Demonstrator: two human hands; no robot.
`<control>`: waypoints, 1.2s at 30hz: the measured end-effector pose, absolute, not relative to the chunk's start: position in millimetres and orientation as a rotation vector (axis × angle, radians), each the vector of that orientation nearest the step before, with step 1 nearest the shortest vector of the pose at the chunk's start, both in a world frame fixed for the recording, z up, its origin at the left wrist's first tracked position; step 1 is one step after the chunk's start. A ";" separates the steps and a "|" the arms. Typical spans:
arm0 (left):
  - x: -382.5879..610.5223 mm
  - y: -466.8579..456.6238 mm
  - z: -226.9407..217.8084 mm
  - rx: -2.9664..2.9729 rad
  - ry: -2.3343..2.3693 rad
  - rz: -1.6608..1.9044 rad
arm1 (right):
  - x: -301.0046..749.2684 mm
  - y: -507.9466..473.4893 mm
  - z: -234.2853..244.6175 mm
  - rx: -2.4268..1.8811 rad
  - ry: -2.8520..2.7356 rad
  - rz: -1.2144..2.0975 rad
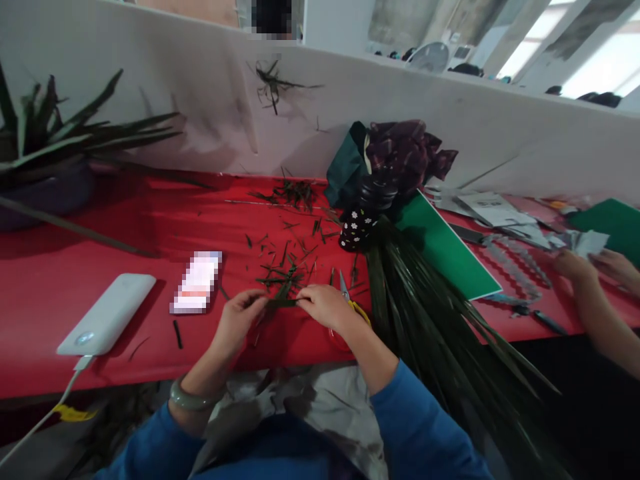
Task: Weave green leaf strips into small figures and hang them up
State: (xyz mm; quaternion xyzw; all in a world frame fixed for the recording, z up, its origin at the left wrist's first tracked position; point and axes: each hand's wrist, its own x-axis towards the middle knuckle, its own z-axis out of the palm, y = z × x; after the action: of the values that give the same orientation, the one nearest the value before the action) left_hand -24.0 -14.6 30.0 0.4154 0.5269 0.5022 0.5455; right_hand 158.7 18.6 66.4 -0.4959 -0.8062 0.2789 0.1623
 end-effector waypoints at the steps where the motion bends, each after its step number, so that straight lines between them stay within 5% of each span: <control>1: -22.0 -13.2 29.4 0.895 1.245 1.267 | 152.9 18.1 56.2 -1.438 -2.159 0.867; 8: -1.2 -8.6 22.2 0.702 1.098 1.264 | 114.1 1.5 9.9 -1.346 -1.537 1.211; 19: -13.4 -3.1 17.6 0.591 1.207 1.194 | 129.6 -12.3 4.2 -1.161 -2.166 0.498; 36: 2.1 -7.0 13.0 0.390 0.827 1.316 | 110.9 1.4 4.5 -1.217 -1.684 0.551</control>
State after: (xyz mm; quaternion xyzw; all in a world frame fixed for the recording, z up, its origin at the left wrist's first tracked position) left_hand 2.1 -7.0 13.0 0.1747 0.3705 0.5899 0.6959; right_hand 110.9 1.4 4.5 -0.4979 -0.6891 0.2255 0.4757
